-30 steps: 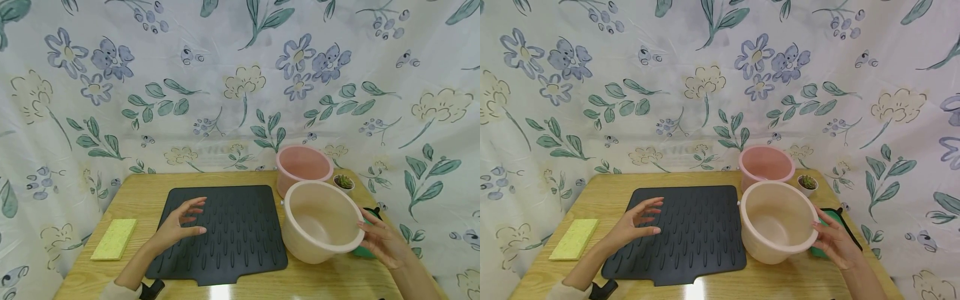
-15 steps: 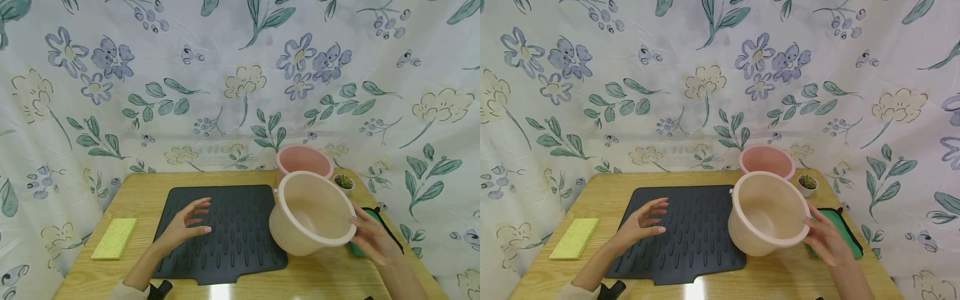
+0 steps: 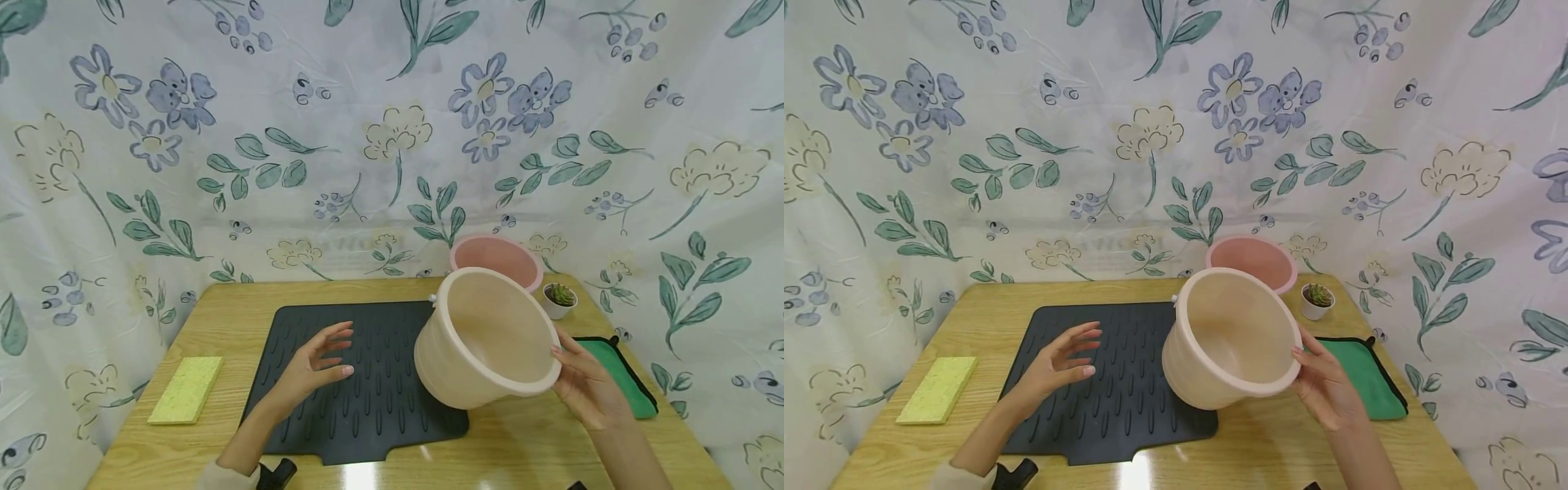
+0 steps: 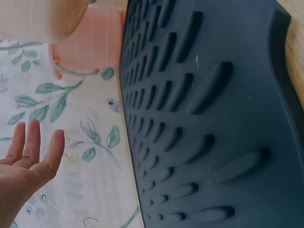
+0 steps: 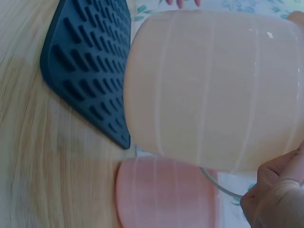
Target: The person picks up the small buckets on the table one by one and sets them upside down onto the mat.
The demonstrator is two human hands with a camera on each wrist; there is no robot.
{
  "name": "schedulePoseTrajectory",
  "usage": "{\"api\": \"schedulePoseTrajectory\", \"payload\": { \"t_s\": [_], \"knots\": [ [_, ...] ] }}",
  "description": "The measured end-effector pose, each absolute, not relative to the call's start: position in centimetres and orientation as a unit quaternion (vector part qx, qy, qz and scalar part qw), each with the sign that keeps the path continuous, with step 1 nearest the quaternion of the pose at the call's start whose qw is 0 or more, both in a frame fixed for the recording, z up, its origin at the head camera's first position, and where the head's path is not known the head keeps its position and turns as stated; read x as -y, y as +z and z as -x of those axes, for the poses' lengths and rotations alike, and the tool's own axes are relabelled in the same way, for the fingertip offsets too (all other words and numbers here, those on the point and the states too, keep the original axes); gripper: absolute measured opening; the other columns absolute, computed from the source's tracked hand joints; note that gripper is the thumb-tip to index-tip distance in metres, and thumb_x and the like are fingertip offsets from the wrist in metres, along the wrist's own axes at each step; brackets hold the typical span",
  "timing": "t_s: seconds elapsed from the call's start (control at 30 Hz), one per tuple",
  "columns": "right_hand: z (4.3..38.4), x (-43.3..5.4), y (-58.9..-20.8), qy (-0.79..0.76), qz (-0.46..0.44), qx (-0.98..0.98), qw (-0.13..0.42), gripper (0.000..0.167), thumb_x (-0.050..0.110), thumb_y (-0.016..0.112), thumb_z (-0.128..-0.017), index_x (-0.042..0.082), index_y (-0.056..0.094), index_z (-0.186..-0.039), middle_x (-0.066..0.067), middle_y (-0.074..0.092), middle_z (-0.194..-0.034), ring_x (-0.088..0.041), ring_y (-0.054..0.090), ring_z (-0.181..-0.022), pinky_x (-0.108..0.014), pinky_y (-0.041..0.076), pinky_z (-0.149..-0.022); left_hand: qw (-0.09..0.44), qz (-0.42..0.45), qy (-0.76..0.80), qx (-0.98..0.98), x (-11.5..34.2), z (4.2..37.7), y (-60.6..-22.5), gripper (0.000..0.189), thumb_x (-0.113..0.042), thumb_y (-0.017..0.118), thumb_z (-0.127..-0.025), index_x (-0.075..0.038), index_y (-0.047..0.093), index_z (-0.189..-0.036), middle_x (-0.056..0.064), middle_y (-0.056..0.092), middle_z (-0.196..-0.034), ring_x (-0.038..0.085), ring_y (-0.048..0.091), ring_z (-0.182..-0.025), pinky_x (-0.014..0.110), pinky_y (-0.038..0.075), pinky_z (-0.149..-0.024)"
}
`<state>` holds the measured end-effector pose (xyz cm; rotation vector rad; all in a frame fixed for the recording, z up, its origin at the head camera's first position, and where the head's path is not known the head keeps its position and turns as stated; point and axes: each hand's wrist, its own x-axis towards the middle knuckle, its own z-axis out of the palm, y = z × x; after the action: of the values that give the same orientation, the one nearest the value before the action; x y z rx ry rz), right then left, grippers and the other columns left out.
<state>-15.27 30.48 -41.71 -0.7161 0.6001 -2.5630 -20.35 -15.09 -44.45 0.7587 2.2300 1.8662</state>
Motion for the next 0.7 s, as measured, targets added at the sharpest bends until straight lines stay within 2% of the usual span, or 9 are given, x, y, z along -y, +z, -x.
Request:
{"api": "schedulePoseTrajectory", "payload": {
  "t_s": [0.27, 0.43, 0.6, 0.7],
  "knots": [
    [15.7, -29.2, -41.6, -0.925, 0.259, -0.191, 0.202, 0.059, -0.002, 0.005, -0.104, 0.006, 0.033, -0.154, -0.012, 0.041, -0.152, -0.024, 0.051, -0.13, -0.034, 0.047, -0.105, 0.069, -0.249, 0.638, -0.725, 14.5, 20.5, -44.6, 0.068, -0.007, 0.068, -0.092, -0.011, 0.036, -0.152, 0.014, 0.039, -0.153, 0.044, 0.039, -0.137, 0.064, 0.038, -0.105],
    [15.7, -28.5, -41.7, -0.933, 0.236, -0.192, 0.194, 0.056, -0.003, 0.01, -0.104, 0.004, 0.039, -0.151, -0.012, 0.046, -0.147, -0.023, 0.054, -0.125, -0.032, 0.049, -0.102, 0.068, -0.245, 0.641, -0.725, 14.1, 20.5, -44.7, 0.067, -0.009, 0.067, -0.093, -0.012, 0.036, -0.153, 0.015, 0.038, -0.153, 0.043, 0.039, -0.138, 0.06, 0.04, -0.105],
    [15.6, -27.7, -41.6, -0.938, 0.219, -0.19, 0.19, 0.054, -0.001, 0.01, -0.105, 0.002, 0.044, -0.147, -0.013, 0.053, -0.138, -0.023, 0.058, -0.119, -0.031, 0.051, -0.099, 0.07, -0.236, 0.648, -0.721, 13.8, 20.4, -44.7, 0.068, -0.01, 0.067, -0.093, -0.013, 0.035, -0.153, 0.016, 0.036, -0.154, 0.042, 0.039, -0.138, 0.058, 0.041, -0.106],
    [15.7, -27.2, -41.7, -0.94, 0.219, -0.184, 0.188, 0.052, -0.001, 0.013, -0.105, 0.002, 0.042, -0.148, -0.013, 0.051, -0.14, -0.023, 0.057, -0.12, -0.031, 0.051, -0.1, 0.073, -0.228, 0.657, -0.715, 13.6, 20.4, -44.8, 0.069, -0.009, 0.067, -0.093, -0.013, 0.035, -0.153, 0.015, 0.035, -0.155, 0.041, 0.038, -0.139, 0.055, 0.042, -0.106]
  ]
}}
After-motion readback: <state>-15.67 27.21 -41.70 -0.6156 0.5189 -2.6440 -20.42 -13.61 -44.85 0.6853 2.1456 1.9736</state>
